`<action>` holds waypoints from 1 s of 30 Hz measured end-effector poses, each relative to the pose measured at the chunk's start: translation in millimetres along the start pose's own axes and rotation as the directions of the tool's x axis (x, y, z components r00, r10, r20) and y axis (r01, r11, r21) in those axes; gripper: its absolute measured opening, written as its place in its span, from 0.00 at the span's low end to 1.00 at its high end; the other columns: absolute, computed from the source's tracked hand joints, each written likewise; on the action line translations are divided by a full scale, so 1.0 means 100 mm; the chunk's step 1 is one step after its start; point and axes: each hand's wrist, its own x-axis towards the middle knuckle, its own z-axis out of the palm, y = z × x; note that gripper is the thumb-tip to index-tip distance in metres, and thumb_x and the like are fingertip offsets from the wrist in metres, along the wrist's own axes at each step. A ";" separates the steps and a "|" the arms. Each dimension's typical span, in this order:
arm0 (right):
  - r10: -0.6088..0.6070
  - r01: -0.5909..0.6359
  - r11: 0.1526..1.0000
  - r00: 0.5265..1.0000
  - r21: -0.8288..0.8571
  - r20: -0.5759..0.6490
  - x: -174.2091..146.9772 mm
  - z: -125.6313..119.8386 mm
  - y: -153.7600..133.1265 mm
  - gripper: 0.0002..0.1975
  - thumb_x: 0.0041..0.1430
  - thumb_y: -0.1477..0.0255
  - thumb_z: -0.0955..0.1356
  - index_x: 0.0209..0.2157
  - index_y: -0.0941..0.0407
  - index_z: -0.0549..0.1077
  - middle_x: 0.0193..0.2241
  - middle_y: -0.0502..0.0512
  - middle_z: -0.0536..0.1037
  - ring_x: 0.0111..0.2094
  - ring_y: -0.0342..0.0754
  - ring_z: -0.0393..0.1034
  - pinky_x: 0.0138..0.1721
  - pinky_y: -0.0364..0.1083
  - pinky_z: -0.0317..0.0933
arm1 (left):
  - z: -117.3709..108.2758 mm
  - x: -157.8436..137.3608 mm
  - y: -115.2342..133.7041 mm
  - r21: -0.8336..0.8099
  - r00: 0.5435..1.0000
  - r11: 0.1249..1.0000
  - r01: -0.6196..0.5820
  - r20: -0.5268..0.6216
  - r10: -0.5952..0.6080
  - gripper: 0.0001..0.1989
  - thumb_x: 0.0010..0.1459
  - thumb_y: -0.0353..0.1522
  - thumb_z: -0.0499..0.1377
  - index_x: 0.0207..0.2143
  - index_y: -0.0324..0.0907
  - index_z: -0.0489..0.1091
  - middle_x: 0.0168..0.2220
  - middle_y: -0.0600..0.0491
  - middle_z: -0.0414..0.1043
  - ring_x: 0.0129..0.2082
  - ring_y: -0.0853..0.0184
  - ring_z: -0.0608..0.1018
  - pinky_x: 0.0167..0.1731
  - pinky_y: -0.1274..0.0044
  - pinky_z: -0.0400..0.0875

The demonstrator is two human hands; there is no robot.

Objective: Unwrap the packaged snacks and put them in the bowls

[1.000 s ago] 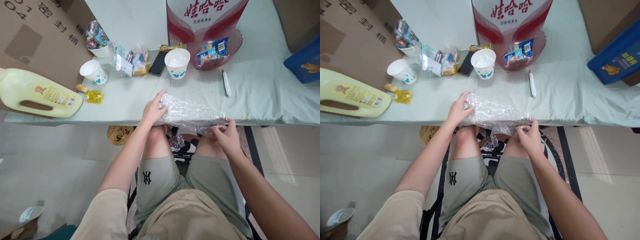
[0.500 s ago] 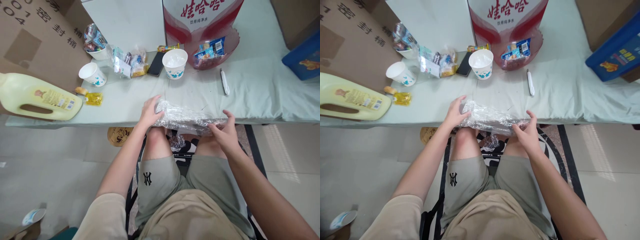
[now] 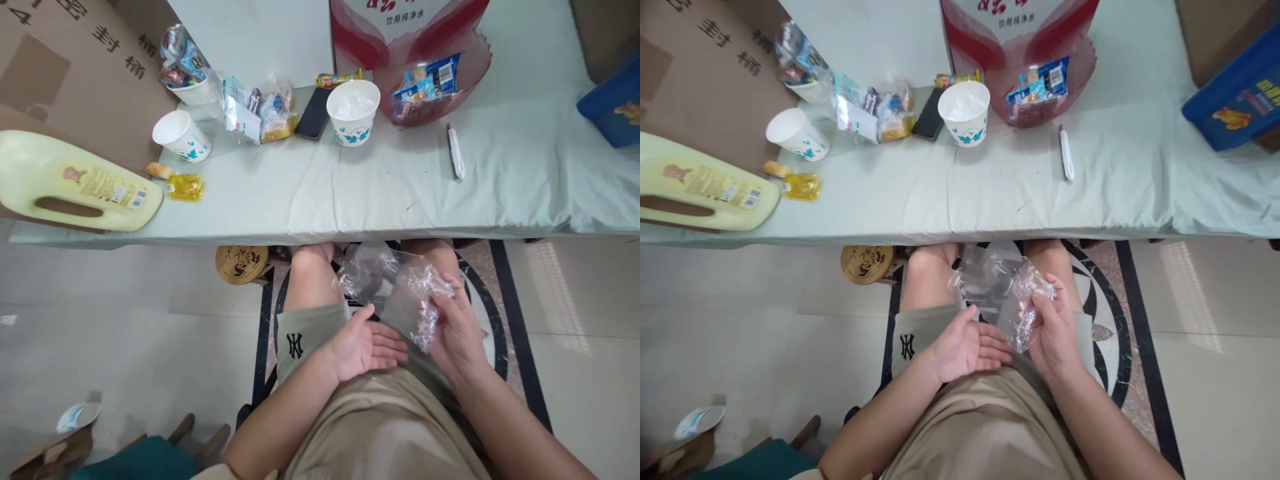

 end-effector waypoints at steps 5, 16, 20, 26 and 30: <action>-0.015 0.017 0.999 0.997 -0.032 0.082 -0.36 -0.29 0.04 0.34 0.43 0.64 0.80 0.50 0.46 0.64 0.26 0.42 0.71 0.25 0.42 0.72 0.29 0.41 0.67 | 0.17 0.24 -0.05 -0.372 0.937 0.865 -0.336 -0.042 0.346 0.14 0.59 0.39 0.64 0.43 0.39 0.74 0.45 0.47 0.80 0.44 0.65 0.82 0.45 0.75 0.75; 0.040 0.124 0.938 0.887 -0.323 0.460 -0.28 -0.94 0.20 0.46 0.54 0.49 0.74 0.66 0.44 0.49 0.60 0.63 0.71 0.63 0.57 0.66 0.63 0.59 0.58 | -0.01 -0.07 0.22 0.261 0.825 0.786 -0.561 0.258 0.503 0.21 0.49 0.38 0.73 0.39 0.39 0.68 0.46 0.43 0.81 0.36 0.61 0.85 0.26 0.81 0.71; 0.077 0.130 0.945 0.805 -0.301 0.588 -0.22 -0.55 0.12 0.52 0.53 0.56 0.76 0.68 0.43 0.42 0.41 0.54 0.80 0.48 0.53 0.77 0.52 0.56 0.68 | -0.01 -0.20 0.28 0.415 0.851 0.743 -0.525 0.287 0.440 0.24 0.50 0.38 0.73 0.45 0.41 0.68 0.46 0.44 0.81 0.38 0.61 0.85 0.36 0.76 0.75; -0.023 0.164 0.943 0.900 -0.290 0.436 -0.22 -0.32 0.17 0.34 0.54 0.63 0.75 0.59 0.45 0.59 0.29 0.43 0.74 0.30 0.43 0.72 0.36 0.45 0.68 | -0.12 -0.29 0.33 0.606 0.818 0.653 -0.455 -0.005 0.575 0.25 0.48 0.42 0.72 0.43 0.39 0.70 0.28 0.51 0.79 0.28 0.66 0.81 0.31 0.77 0.71; -0.068 0.216 0.927 0.902 -0.308 0.427 -0.16 -0.41 0.19 0.30 0.54 0.65 0.75 0.56 0.47 0.63 0.28 0.43 0.72 0.34 0.43 0.72 0.41 0.46 0.68 | -0.20 -0.25 0.28 0.590 0.731 0.596 -0.544 -0.015 0.682 0.30 0.47 0.44 0.72 0.47 0.40 0.68 0.27 0.53 0.79 0.27 0.65 0.81 0.32 0.75 0.74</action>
